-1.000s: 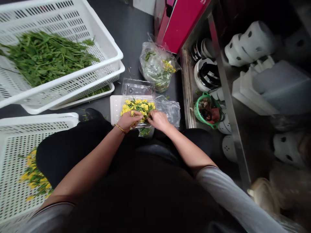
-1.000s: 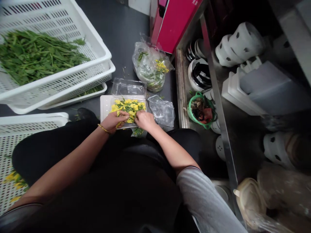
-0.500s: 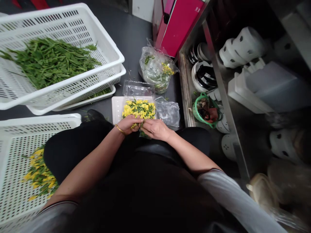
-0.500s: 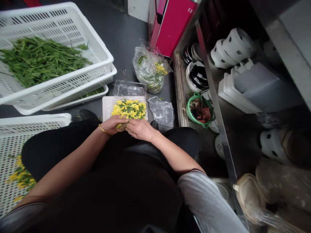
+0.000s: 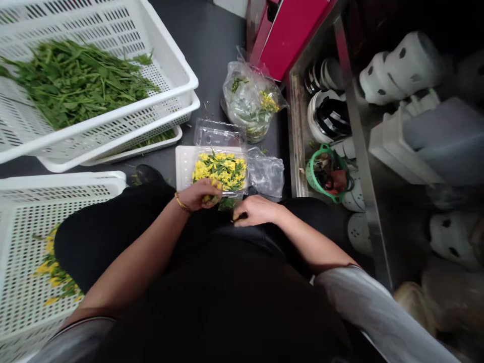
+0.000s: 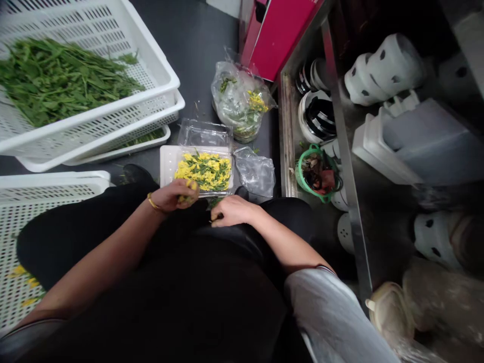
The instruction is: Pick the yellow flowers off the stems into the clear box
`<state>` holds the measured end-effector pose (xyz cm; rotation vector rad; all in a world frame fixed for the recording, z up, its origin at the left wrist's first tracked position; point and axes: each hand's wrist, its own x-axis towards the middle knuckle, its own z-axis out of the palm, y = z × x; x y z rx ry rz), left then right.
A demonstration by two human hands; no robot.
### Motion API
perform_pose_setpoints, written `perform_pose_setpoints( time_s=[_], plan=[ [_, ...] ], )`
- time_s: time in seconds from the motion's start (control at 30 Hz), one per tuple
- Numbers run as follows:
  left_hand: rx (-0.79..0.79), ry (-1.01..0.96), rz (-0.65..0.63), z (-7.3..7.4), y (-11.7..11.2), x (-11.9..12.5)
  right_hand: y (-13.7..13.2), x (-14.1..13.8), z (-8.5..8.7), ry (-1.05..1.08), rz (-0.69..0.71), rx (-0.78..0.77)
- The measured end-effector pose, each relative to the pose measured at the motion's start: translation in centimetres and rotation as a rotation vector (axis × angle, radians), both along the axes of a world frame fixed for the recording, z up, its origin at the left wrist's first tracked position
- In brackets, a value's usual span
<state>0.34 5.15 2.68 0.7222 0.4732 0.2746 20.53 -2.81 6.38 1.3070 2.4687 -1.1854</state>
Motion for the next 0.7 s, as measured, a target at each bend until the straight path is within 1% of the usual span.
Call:
perform_pose_setpoints(
  time_s=[0.03,0.07,0.13,0.2,0.27,0.33,0.4,0.47,0.53,0.6,0.67,0.7],
  plan=[
    [0.011,-0.057,0.061,0.3,0.4,-0.3,0.4,0.5,-0.2,-0.099,-0.018,-0.026],
    [0.025,-0.104,0.135,0.5,0.8,-0.6,0.9,0.9,-0.5,-0.192,-0.079,-0.007],
    [0.052,-0.154,0.280,0.7,1.5,-1.0,2.3,0.8,-1.7,-0.328,-0.259,0.125],
    [0.069,-0.140,0.411,0.5,1.9,-1.0,3.9,-0.2,-3.4,-0.398,-0.387,0.241],
    [0.055,-0.081,0.512,0.1,2.0,-0.8,5.3,-1.5,-5.0,-0.459,-0.414,0.253],
    [0.025,-0.022,0.572,-0.4,2.1,-0.7,6.1,-2.4,-6.1,-0.499,-0.405,0.224],
    [-0.001,0.001,0.593,-0.8,2.2,-0.5,6.4,-2.5,-6.5,-0.498,-0.411,0.223],
    [-0.016,0.034,0.573,-1.0,2.2,-0.3,6.3,-1.7,-6.2,-0.475,-0.436,0.247],
    [-0.016,0.125,0.511,-1.1,2.0,0.1,6.0,-0.5,-5.3,-0.446,-0.485,0.269],
    [-0.012,0.261,0.418,-1.5,1.5,0.7,5.4,0.5,-4.3,-0.383,-0.561,0.287],
    [-0.019,0.383,0.346,-2.0,0.8,1.5,4.5,0.8,-3.6,-0.274,-0.638,0.324],
    [-0.032,0.419,0.338,-2.2,0.4,1.9,4.0,0.6,-3.3,-0.212,-0.664,0.353]
  ],
)
